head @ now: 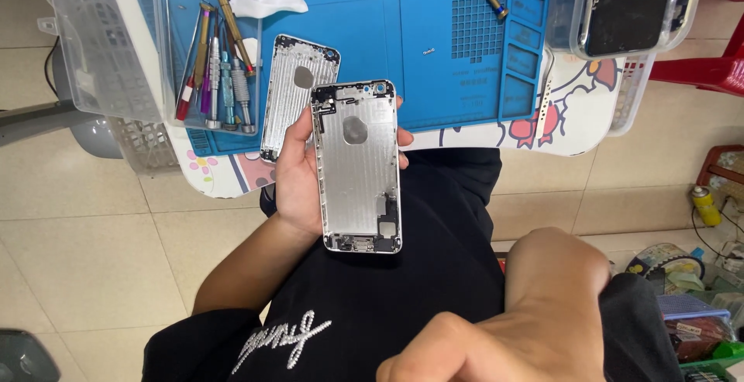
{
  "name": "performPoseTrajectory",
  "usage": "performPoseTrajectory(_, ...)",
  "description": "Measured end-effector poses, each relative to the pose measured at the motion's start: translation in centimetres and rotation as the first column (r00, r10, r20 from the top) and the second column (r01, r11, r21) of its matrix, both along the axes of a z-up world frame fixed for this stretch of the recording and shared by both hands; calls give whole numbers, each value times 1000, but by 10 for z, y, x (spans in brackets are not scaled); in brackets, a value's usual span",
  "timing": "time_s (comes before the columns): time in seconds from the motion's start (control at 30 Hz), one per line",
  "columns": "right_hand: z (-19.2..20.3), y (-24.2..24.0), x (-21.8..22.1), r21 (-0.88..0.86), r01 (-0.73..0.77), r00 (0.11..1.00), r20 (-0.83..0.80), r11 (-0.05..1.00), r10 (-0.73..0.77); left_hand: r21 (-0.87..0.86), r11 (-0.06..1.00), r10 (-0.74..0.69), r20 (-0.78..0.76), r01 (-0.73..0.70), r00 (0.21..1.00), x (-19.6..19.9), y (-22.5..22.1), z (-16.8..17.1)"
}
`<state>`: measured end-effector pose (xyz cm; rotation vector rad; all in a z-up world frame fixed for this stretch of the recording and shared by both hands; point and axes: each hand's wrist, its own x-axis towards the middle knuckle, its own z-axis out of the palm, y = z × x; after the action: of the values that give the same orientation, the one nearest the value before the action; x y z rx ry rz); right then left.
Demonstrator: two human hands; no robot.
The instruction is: Using a screwdriver and precision tools to disassemble or repair the internal components of a mobile phone.
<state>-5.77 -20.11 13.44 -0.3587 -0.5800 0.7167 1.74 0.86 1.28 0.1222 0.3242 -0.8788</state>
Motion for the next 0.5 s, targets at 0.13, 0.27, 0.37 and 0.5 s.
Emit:
performPoseTrajectory(0.13, 0, -5, 1, -90, -118, 989, -104, 989, 109, 0, 1000, 10, -10, -9, 1000, 6, -2, -1)
performPoseTrajectory(0.27, -8, -5, -7, -144, -105, 985, -151, 984, 83, -45, 999, 11, -71, -14, 997, 7, -1, -6)
performPoseTrajectory(0.37, -14, -5, -11, -87, -42, 998, -60, 995, 37, -75, 997, 4, -91, -11, 996, 5, -1, -11)
performPoseTrajectory(0.5, -5, -8, 11, -314, -62, 998, -43, 947, 51, -91, 996, 8, -14, -9, 1000, 4, 2, -11)
